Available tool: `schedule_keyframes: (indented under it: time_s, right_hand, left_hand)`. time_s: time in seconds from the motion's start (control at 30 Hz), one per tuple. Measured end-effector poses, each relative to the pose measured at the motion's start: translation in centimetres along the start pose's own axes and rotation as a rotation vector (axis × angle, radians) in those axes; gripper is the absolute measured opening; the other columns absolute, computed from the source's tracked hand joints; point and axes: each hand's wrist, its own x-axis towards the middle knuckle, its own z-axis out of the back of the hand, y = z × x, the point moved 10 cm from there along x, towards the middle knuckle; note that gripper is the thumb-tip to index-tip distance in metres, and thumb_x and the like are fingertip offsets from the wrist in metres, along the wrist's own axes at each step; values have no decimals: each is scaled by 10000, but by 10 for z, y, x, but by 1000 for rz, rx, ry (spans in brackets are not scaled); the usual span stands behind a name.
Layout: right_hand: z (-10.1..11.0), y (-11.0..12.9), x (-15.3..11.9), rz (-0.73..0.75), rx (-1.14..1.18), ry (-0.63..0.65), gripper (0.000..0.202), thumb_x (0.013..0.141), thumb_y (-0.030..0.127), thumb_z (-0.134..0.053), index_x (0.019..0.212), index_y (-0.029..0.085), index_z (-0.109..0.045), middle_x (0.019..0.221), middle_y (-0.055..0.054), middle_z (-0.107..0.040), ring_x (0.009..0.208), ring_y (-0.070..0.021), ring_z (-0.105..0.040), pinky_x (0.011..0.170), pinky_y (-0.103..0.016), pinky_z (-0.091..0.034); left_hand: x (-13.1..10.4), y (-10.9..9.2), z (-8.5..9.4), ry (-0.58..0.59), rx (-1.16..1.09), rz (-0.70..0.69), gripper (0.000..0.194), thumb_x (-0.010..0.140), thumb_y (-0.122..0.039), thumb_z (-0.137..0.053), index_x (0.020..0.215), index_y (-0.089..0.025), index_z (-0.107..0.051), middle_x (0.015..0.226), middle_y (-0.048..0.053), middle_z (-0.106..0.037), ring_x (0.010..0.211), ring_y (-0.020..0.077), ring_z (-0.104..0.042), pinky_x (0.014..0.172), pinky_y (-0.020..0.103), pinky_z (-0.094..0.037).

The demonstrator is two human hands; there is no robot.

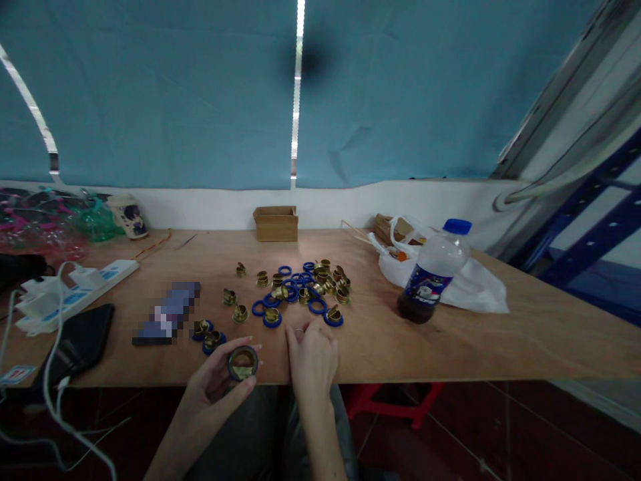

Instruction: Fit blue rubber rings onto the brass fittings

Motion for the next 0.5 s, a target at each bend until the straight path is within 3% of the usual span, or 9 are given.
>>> schedule_keyframes:
  time_s: [0.5]
  right_hand:
    - [-2, -1, -1, 34, -10, 6, 205, 942, 334, -557, 962, 130, -568, 863, -142, -763, 880, -303, -720, 742, -350, -410]
  left_hand:
    - [-1, -14, -4, 14, 5, -79, 377, 777, -198, -710, 1144, -234, -631, 1185, 82, -714, 1087, 236, -670, 967, 349, -508]
